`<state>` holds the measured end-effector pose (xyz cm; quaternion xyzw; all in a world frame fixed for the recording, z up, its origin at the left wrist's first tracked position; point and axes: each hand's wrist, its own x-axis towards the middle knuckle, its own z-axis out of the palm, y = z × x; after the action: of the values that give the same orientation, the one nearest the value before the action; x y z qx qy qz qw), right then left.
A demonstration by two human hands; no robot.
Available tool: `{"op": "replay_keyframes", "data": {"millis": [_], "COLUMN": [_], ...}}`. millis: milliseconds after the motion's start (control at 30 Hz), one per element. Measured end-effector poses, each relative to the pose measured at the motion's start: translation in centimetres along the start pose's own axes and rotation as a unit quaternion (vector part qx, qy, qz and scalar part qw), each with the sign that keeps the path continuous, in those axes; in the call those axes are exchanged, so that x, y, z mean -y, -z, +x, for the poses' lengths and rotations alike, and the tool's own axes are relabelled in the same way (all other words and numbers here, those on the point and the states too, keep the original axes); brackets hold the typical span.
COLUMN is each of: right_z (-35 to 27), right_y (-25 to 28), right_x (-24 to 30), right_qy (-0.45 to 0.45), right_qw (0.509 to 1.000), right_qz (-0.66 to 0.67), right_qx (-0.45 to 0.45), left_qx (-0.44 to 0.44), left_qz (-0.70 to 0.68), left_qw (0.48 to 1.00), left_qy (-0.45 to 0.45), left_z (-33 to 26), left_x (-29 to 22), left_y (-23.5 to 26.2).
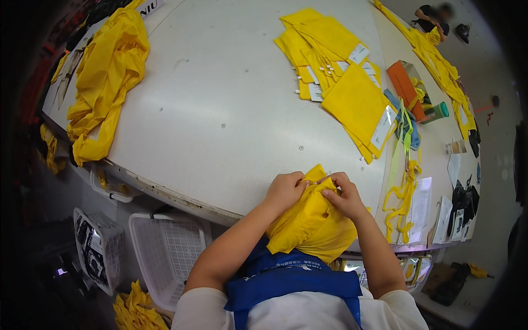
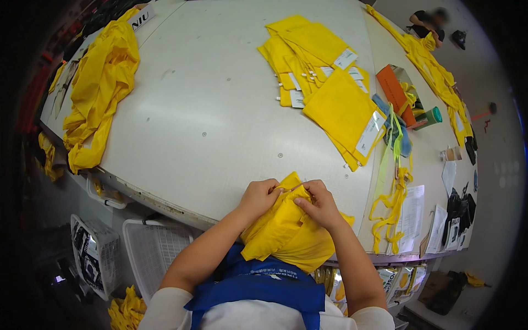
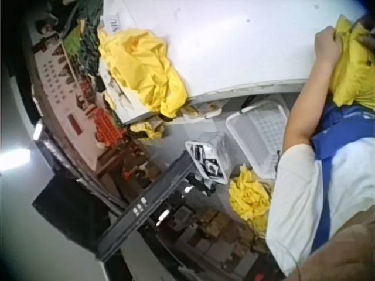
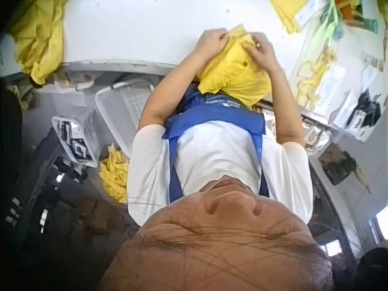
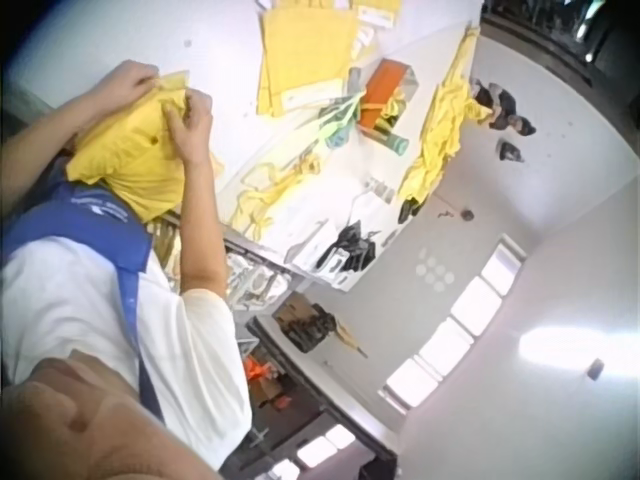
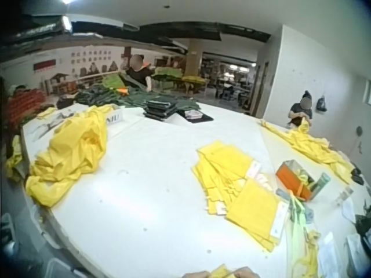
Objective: The person folds a yellow garment on a white table, smooths it, and uses a small yellow tool to trim a tag or thread. The person then folds the garment into a compact rectangle and places it on a stack of similar folded items.
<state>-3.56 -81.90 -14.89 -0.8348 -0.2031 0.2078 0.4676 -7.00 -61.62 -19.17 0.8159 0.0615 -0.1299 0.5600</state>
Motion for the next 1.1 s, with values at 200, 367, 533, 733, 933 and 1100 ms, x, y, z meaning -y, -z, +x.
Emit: {"op": "replay_keyframes", "data": {"millis": [200, 367, 533, 733, 933, 1100], "right_z": [0.1, 1.0, 0.9, 1.5, 3.5, 3.8], "right_y": [0.3, -0.4, -0.2, -0.6, -2.3, -3.8], "right_x": [2.1, 3.4, 3.1, 1.9, -0.9, -2.3], "right_qy": [-0.015, 0.022, 0.009, 0.042, -0.002, -0.156], "right_qw": [0.990, 0.963, 0.974, 0.982, 0.988, 0.969], "right_qz": [-0.143, -0.269, -0.225, -0.140, -0.130, -0.082], "right_qx": [0.014, 0.005, 0.010, -0.118, -0.086, -0.171], "left_qx": [-0.078, -0.136, -0.072, -0.053, -0.109, -0.096], "left_qz": [0.044, 0.131, 0.035, 0.020, 0.169, 0.228], "left_qw": [0.990, 0.971, 0.994, 0.997, 0.960, 0.937], "left_qy": [-0.105, -0.144, -0.069, -0.050, -0.195, -0.247], "left_z": [1.3, 0.2, 1.0, 1.3, 0.5, 0.0], "left_x": [0.4, -1.5, -1.7, -1.8, -2.6, -1.4], "left_y": [-1.3, -1.2, -0.2, 0.0, 0.0, 0.5]}}
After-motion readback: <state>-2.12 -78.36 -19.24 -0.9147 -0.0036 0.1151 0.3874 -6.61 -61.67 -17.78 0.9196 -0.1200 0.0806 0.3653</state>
